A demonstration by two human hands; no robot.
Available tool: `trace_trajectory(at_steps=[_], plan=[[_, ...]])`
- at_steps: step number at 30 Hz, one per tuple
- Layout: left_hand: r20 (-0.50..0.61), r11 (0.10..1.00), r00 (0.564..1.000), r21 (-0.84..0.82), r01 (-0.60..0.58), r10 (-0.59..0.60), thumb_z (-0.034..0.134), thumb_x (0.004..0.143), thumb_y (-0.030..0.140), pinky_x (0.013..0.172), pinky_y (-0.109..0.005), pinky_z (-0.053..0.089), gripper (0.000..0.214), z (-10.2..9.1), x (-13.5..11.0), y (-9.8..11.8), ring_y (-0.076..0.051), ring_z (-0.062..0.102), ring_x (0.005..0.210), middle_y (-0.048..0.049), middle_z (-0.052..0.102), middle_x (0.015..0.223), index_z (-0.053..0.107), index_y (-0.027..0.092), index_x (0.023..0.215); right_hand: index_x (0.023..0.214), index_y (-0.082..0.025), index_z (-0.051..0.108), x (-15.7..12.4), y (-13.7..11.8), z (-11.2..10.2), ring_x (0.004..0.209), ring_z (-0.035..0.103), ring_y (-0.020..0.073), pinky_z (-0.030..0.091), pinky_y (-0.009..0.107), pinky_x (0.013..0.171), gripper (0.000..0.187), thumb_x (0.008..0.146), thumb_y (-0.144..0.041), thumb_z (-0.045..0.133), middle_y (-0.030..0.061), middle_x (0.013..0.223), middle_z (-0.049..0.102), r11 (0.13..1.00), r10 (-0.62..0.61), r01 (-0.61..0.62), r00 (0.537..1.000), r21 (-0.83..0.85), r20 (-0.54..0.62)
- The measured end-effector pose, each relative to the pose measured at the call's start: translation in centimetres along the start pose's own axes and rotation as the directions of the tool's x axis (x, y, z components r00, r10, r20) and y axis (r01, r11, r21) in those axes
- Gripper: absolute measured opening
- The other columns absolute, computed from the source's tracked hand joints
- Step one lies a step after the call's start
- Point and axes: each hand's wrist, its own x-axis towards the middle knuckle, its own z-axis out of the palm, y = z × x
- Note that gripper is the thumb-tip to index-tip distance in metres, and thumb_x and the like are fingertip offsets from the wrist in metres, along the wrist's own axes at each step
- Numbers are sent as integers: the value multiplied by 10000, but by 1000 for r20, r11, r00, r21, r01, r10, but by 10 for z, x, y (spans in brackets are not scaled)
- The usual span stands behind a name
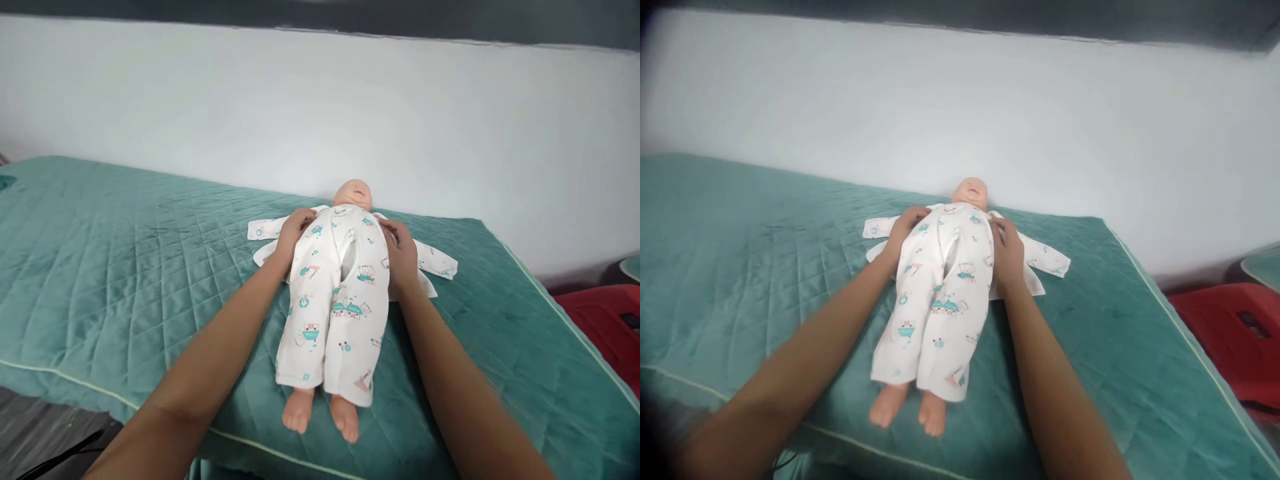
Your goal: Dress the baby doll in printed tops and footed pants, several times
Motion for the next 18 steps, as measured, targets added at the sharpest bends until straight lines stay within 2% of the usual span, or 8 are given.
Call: trace_trajectory(at_steps=[3,5,7,9,12,14,16,18], plan=[[-124,997,989,-27,77,-79,571,819,181,1001,-378,502,122,-6,-30,15,-212,648,1038,-64,724,1070,647,199,914,1215,-232,656,-47,-29,-9,1291,588,244,412,489,1149,288,977,-342,536,92,1343,667,999,-45,45,999,-1,-31],[-202,988,967,-25,155,-157,546,862,191,977,-372,506,145,-11,-57,29,-205,651,1030,-57,723,1062,653,204,959,1231,-256,628,-84,-50,-15,1407,499,248,357,524,1202,268,992,-331,534,86,1461,589,992,-125,124,992,-33,-20],[-254,979,946,-13,203,-200,528,899,204,946,-347,505,157,-19,-90,46,-195,648,1045,-50,717,1077,654,209,993,1243,-267,599,-119,-71,-20,1537,311,267,258,581,1246,265,988,-322,550,76,1580,468,964,-225,230,973,-130,55],[-259,976,943,-3,216,-209,548,922,237,901,-324,503,132,-28,-128,65,-188,644,1029,-42,705,1068,645,210,1007,1235,-262,580,-150,-90,-24,1579,191,292,228,625,1245,278,962,-314,588,77,1647,365,933,-251,294,945,-205,212],[-81,976,972,-3,220,-219,562,949,268,851,-313,498,111,-43,-186,91,-171,633,954,-26,675,1016,636,214,1013,1127,-234,600,-181,-115,-28,1588,129,339,249,661,1221,231,906,-285,642,94,1689,267,903,-160,312,881,-294,445],[54,974,973,5,226,-226,547,961,254,846,-312,491,116,-52,-217,103,-164,616,950,-25,646,1037,629,220,1037,1033,-210,620,-193,-129,-27,1589,109,366,226,684,1217,154,886,-252,641,112,1696,247,866,-95,326,851,-378,516],[158,977,964,27,212,-214,543,953,214,895,-321,477,142,-59,-237,109,-167,600,1000,-29,622,1081,613,226,1076,982,-187,636,-200,-140,-23,1584,110,391,192,706,1215,116,874,-230,637,140,1690,259,809,-71,377,824,-451,562],[201,983,962,59,176,-185,537,930,160,948,-335,456,205,-62,-245,110,-174,577,1063,-37,596,1138,589,230,1116,988,-156,659,-203,-148,-17,1578,127,409,176,719,1214,126,875,-200,624,178,1677,284,743,-68,443,796,-502,602]])
